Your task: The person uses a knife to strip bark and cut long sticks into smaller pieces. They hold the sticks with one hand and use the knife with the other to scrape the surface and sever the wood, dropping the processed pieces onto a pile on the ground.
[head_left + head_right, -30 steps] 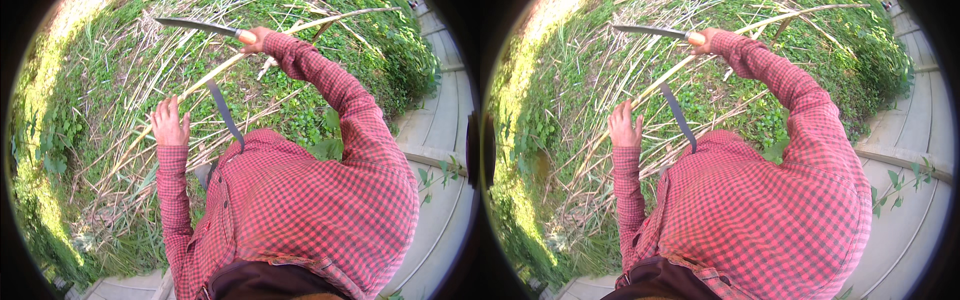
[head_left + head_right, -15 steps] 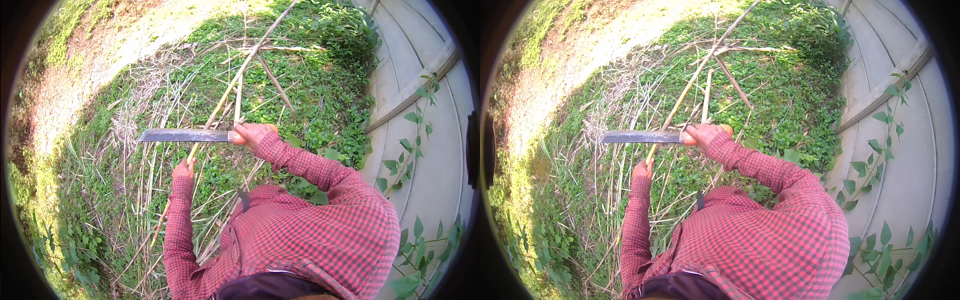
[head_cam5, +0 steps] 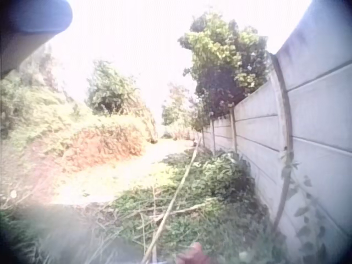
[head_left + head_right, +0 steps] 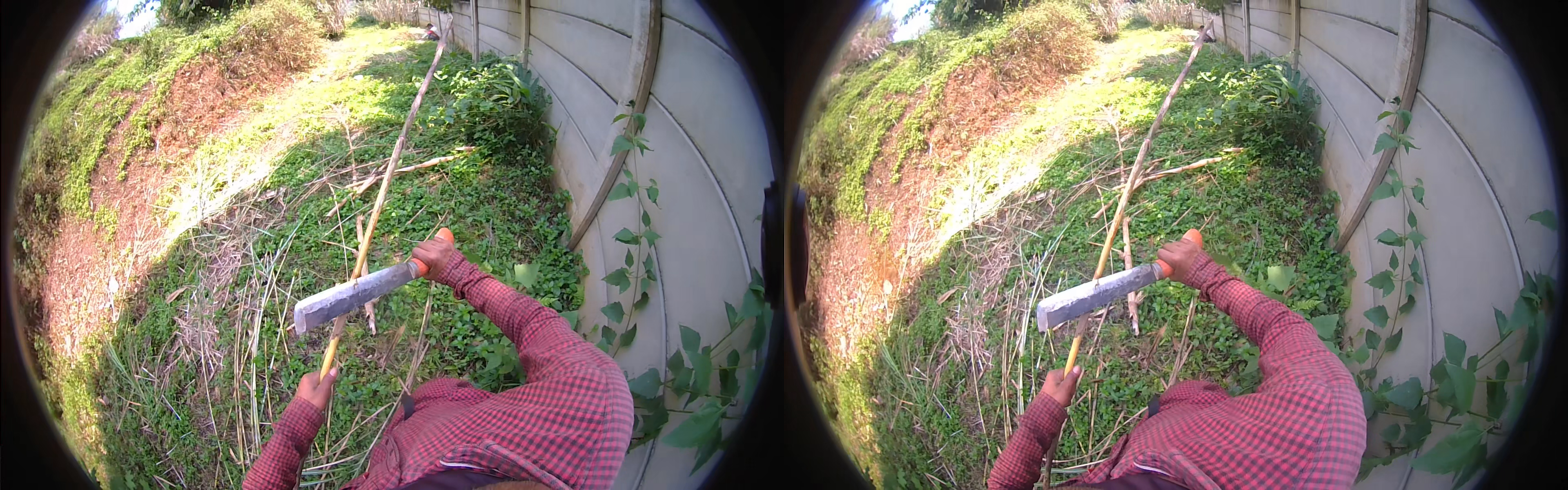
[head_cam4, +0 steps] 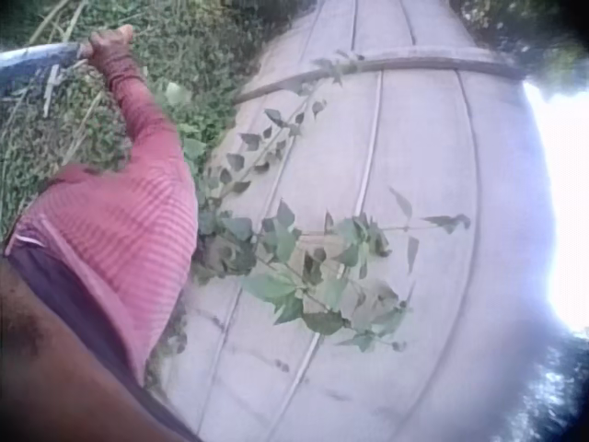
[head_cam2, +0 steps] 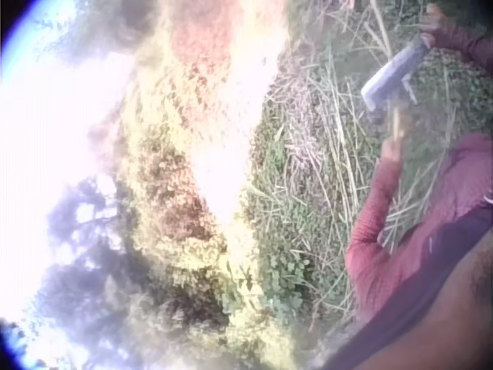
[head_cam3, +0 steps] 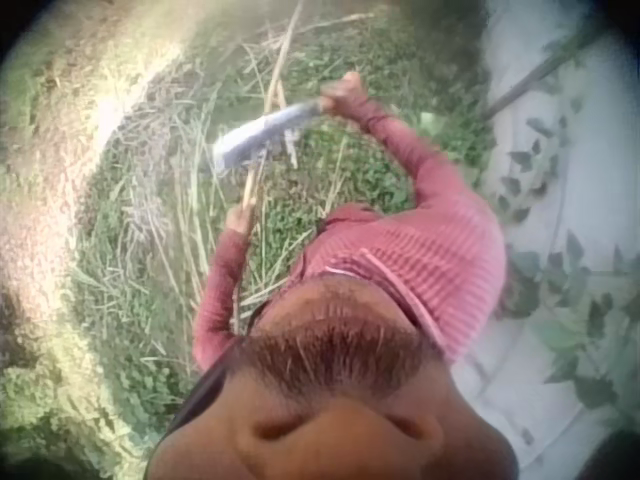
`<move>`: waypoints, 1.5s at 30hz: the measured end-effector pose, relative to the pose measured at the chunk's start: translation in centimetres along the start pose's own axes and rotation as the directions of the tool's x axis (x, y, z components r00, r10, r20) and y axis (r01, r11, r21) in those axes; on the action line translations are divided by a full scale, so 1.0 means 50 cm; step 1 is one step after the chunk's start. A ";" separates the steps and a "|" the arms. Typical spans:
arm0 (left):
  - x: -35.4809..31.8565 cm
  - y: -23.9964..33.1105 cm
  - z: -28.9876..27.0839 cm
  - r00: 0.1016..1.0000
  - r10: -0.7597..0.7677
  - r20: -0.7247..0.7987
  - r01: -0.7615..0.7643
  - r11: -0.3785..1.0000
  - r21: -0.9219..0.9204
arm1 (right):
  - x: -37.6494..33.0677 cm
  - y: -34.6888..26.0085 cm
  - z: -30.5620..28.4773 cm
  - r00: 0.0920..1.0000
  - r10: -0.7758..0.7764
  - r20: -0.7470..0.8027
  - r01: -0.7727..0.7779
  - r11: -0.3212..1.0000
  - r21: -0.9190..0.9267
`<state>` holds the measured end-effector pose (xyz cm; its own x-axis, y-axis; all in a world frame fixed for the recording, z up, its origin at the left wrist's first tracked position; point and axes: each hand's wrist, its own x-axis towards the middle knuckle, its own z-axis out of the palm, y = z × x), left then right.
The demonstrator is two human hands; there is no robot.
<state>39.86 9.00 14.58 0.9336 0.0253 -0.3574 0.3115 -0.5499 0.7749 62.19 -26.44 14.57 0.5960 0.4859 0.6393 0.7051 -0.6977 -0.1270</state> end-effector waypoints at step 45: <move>-0.319 -0.395 0.191 0.882 -0.193 -0.429 0.399 0.790 0.466 | -0.053 0.084 0.087 0.607 -0.026 0.795 -0.316 0.909 0.270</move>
<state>17.12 11.49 0.01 0.8395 0.4867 -0.2415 0.5364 -0.8129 0.2267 65.24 -28.34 9.05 0.6489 0.7309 -0.2117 0.5567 -0.6456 -0.5227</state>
